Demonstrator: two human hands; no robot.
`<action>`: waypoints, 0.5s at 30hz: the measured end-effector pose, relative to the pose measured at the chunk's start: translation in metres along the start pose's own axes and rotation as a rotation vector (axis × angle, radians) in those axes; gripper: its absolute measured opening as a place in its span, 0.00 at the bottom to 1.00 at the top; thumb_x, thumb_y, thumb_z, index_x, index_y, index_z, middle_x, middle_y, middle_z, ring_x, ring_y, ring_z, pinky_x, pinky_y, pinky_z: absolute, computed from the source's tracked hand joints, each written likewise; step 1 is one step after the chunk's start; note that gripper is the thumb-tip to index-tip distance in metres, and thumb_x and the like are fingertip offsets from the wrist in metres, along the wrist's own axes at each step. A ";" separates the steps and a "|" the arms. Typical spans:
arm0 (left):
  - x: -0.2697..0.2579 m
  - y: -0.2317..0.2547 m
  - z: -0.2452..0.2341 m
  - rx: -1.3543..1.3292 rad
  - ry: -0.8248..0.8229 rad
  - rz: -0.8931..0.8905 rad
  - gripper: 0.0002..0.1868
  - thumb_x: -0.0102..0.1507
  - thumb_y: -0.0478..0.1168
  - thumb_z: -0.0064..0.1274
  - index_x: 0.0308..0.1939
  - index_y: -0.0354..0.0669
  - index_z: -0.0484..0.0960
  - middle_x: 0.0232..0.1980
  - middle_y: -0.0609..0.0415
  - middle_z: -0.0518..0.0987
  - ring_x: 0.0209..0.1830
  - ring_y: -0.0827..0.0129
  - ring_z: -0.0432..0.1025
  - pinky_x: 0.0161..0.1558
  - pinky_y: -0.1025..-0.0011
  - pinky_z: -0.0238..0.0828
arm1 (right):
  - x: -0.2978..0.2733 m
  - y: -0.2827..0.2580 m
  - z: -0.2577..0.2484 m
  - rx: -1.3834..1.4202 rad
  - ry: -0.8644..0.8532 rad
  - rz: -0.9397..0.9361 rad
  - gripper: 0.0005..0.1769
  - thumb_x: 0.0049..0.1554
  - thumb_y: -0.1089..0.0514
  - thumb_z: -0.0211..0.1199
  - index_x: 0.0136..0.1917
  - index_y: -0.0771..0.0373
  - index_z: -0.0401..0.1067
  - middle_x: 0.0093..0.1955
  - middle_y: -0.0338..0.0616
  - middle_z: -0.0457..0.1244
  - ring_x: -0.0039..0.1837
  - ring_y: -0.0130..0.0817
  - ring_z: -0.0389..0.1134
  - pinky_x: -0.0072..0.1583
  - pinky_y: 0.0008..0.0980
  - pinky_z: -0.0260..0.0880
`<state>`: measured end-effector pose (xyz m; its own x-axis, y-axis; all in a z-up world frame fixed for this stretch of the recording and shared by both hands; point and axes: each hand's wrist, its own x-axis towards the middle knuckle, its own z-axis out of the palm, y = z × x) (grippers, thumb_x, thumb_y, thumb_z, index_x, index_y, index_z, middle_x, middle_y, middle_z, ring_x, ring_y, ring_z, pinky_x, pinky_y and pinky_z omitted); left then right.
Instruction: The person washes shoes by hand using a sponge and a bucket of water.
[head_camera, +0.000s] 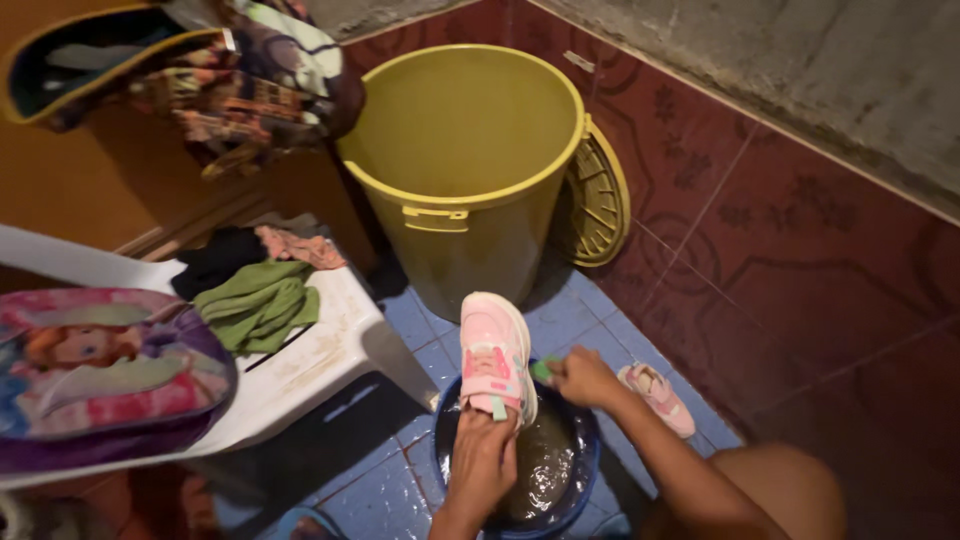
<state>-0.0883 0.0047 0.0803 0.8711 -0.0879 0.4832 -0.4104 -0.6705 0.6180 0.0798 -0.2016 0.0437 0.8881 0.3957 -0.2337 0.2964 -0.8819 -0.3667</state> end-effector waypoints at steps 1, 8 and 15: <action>0.004 -0.001 -0.005 0.017 0.062 0.053 0.19 0.54 0.27 0.56 0.49 0.34 0.82 0.39 0.39 0.78 0.46 0.45 0.72 0.59 0.48 0.61 | -0.003 0.001 0.009 -0.004 0.002 -0.009 0.23 0.56 0.46 0.67 0.64 0.48 0.77 0.60 0.61 0.61 0.62 0.58 0.61 0.68 0.51 0.57; 0.032 -0.001 -0.096 0.220 0.298 0.044 0.21 0.56 0.28 0.55 0.54 0.28 0.79 0.43 0.33 0.76 0.50 0.37 0.69 0.64 0.44 0.59 | 0.009 -0.007 0.013 0.178 0.212 -0.187 0.23 0.53 0.45 0.67 0.60 0.55 0.79 0.51 0.54 0.66 0.53 0.48 0.68 0.58 0.42 0.69; -0.042 -0.001 -0.254 0.680 0.771 -0.279 0.03 0.61 0.32 0.60 0.34 0.37 0.81 0.26 0.42 0.78 0.22 0.46 0.73 0.28 0.54 0.68 | 0.020 -0.099 -0.037 0.191 0.346 -0.598 0.26 0.55 0.44 0.68 0.63 0.58 0.78 0.57 0.58 0.65 0.56 0.53 0.69 0.59 0.45 0.68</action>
<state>-0.1928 0.1961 0.2174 0.4070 0.4629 0.7875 0.2216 -0.8864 0.4065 0.0814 -0.1162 0.1086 0.6627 0.6653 0.3439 0.7286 -0.4667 -0.5013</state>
